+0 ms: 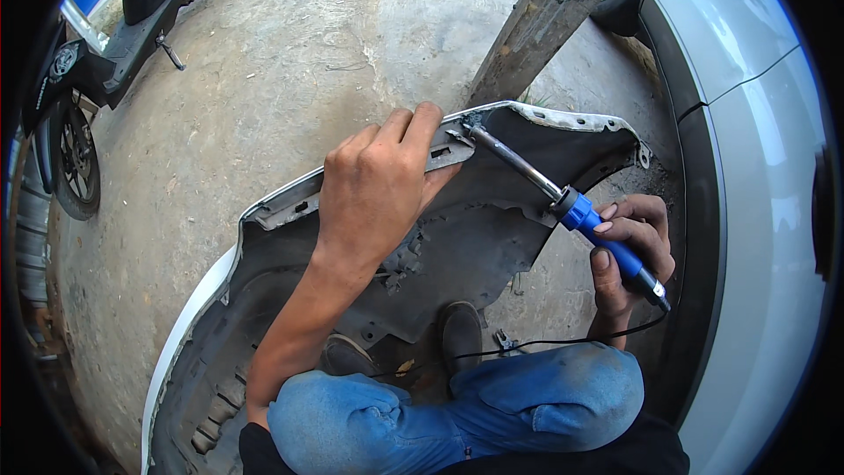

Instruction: Repairing a damaged car bumper using a soldering iron and wire.

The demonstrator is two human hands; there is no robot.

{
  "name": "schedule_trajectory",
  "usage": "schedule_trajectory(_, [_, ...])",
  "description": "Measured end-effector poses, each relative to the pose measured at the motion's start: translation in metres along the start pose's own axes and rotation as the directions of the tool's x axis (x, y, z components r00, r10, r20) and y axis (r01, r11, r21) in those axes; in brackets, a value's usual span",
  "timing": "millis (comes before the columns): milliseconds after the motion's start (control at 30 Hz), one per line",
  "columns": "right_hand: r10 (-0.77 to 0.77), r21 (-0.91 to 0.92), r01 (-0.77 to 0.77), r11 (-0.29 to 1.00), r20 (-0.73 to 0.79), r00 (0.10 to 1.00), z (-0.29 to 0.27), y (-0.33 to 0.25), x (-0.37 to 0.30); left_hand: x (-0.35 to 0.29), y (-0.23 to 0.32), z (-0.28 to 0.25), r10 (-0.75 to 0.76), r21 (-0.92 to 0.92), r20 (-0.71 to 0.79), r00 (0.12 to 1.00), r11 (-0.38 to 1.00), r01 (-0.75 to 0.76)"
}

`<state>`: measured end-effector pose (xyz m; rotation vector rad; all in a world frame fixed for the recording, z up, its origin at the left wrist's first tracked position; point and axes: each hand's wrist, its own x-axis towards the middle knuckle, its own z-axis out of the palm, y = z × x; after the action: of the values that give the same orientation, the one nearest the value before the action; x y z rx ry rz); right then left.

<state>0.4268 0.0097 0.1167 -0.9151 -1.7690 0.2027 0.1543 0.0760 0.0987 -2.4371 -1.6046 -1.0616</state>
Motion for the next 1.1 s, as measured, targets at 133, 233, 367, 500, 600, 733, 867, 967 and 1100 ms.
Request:
schedule_trajectory(133, [-0.006,-0.001,0.006,1.000,-0.009,1.000,-0.0033,-0.0003,0.0003,0.0005,0.0013,-0.0021,-0.025,-0.023,0.011,1.000,0.999,0.025])
schedule_trajectory(233, [0.003,0.003,-0.003,1.000,-0.013,1.000,0.0011,-0.0020,0.0013,0.0005,0.0007,-0.0017,-0.021,-0.024,0.008,1.000,0.999,0.021])
schedule_trajectory(367, [0.000,0.003,0.000,1.000,-0.008,1.000,-0.0009,-0.0024,0.0023,0.0008,0.0012,-0.0033,-0.030,-0.020,0.025,0.999,0.999,0.031])
schedule_trajectory(500, [-0.010,-0.001,0.010,1.000,-0.009,1.000,-0.0006,-0.0018,0.0030,0.0010,0.0012,-0.0022,-0.026,-0.020,0.022,0.999,0.999,0.027])
schedule_trajectory(600, [-0.009,0.007,0.009,1.000,0.006,1.000,0.0005,-0.0010,0.0031,0.0005,0.0009,-0.0017,-0.027,-0.024,0.028,0.999,0.999,0.027])
schedule_trajectory(733, [-0.008,0.004,0.008,1.000,0.003,1.000,-0.0008,-0.0006,0.0028,-0.0002,-0.0011,0.0007,0.034,0.013,-0.030,0.999,0.999,-0.034])
schedule_trajectory(867, [-0.012,0.012,0.013,1.000,-0.017,1.000,-0.0017,-0.0008,0.0030,0.0004,-0.0015,0.0004,0.033,0.016,-0.021,0.999,0.999,-0.033])
schedule_trajectory(967, [-0.023,-0.018,0.023,1.000,-0.019,1.000,-0.0022,0.0006,0.0021,0.0000,-0.0006,-0.0004,0.025,0.023,-0.015,1.000,0.999,-0.025])
schedule_trajectory(1100, [-0.014,0.006,0.014,1.000,-0.009,1.000,0.0006,0.0010,0.0030,0.0000,0.0005,-0.0011,-0.027,-0.023,0.023,0.999,0.999,0.027])
